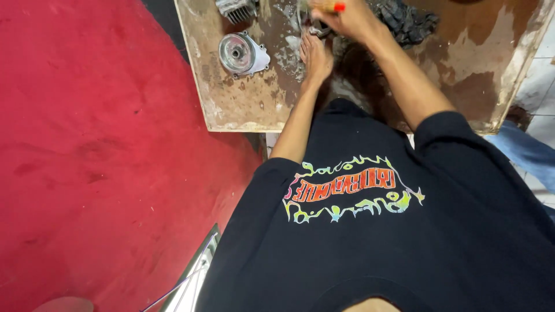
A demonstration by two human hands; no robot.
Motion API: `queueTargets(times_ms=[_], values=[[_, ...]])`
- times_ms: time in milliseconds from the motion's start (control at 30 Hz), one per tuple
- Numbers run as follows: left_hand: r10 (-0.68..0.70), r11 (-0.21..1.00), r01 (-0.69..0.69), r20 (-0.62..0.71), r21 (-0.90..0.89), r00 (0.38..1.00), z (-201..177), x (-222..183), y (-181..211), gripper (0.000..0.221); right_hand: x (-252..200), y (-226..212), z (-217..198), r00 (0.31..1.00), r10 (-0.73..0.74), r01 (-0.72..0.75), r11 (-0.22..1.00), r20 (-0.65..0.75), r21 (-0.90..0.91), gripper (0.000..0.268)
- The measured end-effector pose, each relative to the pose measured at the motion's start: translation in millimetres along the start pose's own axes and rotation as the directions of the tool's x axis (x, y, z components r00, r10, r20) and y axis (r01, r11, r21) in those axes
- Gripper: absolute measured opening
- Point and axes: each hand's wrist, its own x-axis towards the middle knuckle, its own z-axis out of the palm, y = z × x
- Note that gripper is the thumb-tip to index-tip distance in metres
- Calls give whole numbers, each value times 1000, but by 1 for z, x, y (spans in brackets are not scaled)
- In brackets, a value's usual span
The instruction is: Cleaning various motorcycle engine components using a brush and cleaning solution.
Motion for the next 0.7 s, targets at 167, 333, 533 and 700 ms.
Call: queueTargets(times_ms=[167,333,533,700], values=[[-5,995,-24,284,99,959,1,4,-16,40,-48,-31,-18,961,-270,273,960,-60,55,20],[106,994,-105,144,-15,984,-53,-1,23,35,-71,-53,-33,994,-68,91,949,-87,301,23],[30,1000,-30,243,-2,969,-66,4,34,38,-71,22,6,768,597,-316,668,-231,674,18],[78,995,-93,261,47,962,-51,3,20,33,-68,-2,2,786,242,-210,970,-569,122,10]])
